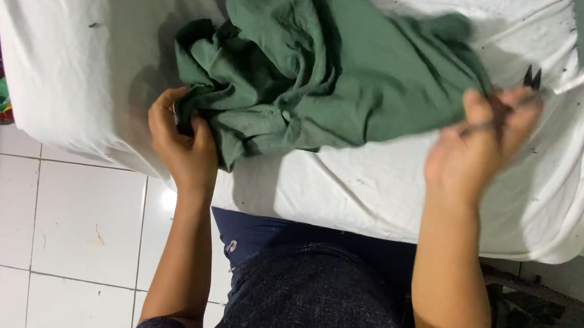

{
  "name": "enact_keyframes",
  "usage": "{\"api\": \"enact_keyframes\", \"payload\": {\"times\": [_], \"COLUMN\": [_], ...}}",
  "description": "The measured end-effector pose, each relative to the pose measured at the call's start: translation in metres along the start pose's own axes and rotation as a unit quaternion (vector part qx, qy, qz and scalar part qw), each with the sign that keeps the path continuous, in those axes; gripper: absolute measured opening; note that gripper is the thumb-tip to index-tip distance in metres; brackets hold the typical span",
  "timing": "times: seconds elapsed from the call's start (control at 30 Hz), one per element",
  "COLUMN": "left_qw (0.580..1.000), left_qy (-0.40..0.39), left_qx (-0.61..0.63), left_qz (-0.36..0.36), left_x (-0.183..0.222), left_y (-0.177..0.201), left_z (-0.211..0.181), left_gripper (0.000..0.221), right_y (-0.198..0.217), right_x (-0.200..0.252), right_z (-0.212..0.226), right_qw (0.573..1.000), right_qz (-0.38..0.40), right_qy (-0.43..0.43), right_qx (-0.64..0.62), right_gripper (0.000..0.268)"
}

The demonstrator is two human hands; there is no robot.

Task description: Trimming excess fabric and loose threads from a green garment using scissors at a workstation.

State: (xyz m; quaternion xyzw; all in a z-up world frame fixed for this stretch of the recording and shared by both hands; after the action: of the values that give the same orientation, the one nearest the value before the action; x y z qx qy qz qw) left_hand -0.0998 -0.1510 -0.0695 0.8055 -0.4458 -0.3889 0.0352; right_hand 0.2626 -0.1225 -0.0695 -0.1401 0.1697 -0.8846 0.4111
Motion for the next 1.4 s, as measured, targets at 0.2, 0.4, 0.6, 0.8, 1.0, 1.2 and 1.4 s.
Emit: {"api": "enact_keyframes", "payload": {"times": [0.2,0.4,0.6,0.8,1.0,1.2,1.4], "left_qw": [0.964,0.921,0.929,0.956,0.910,0.877,0.934], "left_qy": [-0.163,-0.260,-0.261,-0.171,-0.289,-0.347,-0.200], "left_qx": [-0.207,-0.016,-0.036,0.107,-0.085,-0.296,-0.232], "left_qz": [0.039,0.289,0.260,0.215,0.284,0.148,0.187], "left_x": [0.020,0.072,0.091,0.070,0.039,0.019,-0.005], "left_y": [-0.017,-0.075,-0.095,-0.050,-0.046,-0.053,-0.081], "left_z": [-0.025,-0.096,-0.053,-0.010,-0.033,-0.027,0.025], "left_gripper": [0.048,0.076,0.037,0.067,0.095,0.063,0.037], "right_y": [0.049,0.055,0.030,0.042,0.036,0.040,0.003], "right_x": [0.030,-0.003,-0.013,0.020,0.016,-0.018,-0.027], "right_z": [-0.030,-0.048,-0.024,0.020,0.001,-0.019,0.000], "right_qw": [0.991,0.945,0.960,0.989,0.862,0.748,0.876], "right_qz": [0.012,-0.071,0.018,0.068,0.067,0.002,0.054], "right_qy": [-0.089,-0.074,-0.045,0.104,0.139,0.254,0.046], "right_qx": [0.100,0.311,0.277,0.085,0.483,0.613,0.477], "right_gripper": [0.040,0.046,0.039,0.048,0.055,0.048,0.034]}}
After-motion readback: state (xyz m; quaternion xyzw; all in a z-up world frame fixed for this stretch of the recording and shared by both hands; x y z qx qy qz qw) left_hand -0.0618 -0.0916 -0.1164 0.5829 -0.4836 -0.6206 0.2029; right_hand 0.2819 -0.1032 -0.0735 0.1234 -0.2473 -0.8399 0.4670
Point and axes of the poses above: each hand's wrist, its own x-axis away from the middle knuckle, its own y-axis out of the back of the hand, z = x × y, the point moved 4 cm from there along -x, towards the middle knuckle, and after that the axes turned 15 degrees about -y, right-handed, at the moved point
